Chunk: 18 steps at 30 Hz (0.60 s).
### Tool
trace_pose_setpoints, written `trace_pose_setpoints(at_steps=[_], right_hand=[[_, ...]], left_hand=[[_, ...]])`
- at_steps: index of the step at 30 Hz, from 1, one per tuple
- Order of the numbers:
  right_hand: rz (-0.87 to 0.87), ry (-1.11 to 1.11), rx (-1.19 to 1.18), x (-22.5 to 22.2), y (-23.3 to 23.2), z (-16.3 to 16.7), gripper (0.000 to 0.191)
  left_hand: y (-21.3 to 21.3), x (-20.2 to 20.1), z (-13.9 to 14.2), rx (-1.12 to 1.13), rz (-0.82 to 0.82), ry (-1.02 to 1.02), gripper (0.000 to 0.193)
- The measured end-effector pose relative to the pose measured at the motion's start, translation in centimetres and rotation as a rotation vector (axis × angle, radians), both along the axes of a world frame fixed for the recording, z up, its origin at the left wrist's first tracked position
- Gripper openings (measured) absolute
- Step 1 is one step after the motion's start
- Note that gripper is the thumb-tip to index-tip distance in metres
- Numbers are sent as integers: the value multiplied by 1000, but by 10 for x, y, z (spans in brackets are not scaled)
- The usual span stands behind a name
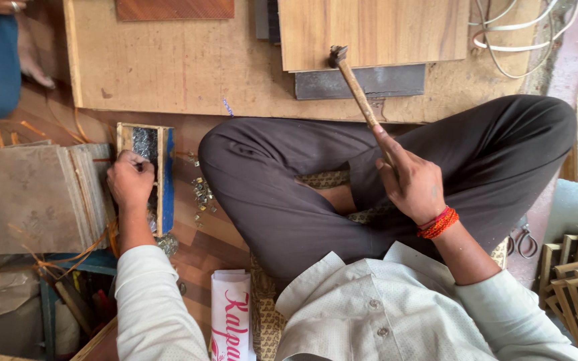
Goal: The person sits on the floor and assembles small wooden frames by attaching rectangular wooden panels to a frame structure. They use a hammer to drive nails into the wood, repeatedly picking up nails from a container and positioning the panels before hammering them into place.
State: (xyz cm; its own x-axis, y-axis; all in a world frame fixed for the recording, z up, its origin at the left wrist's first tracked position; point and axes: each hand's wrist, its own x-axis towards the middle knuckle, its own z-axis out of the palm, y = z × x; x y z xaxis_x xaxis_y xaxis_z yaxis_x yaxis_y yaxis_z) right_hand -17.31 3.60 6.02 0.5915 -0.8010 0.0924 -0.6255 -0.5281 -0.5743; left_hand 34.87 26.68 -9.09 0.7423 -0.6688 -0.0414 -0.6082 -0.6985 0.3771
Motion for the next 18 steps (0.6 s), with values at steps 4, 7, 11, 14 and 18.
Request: trace_pose_setpoints(at_steps=[4,7,11,14,18], right_hand=[[10,2,-5,2,1,-1,61],[9,16,-5,2,1,-1,61],[18,79,-25,3,2,-2,63],[14,98,-44,4,2,-2,64],[26,86,-82,5,0,5,64]], left_hand=[[-32,-10,19,-524,18,116,7],[-84,-42,46,-731,-126,217,12],[-159,-133,84,-790,-364,505,27],[-222,-190,98,-717,-496,172,8],[-260,-224,93,-709,-543,28,12]])
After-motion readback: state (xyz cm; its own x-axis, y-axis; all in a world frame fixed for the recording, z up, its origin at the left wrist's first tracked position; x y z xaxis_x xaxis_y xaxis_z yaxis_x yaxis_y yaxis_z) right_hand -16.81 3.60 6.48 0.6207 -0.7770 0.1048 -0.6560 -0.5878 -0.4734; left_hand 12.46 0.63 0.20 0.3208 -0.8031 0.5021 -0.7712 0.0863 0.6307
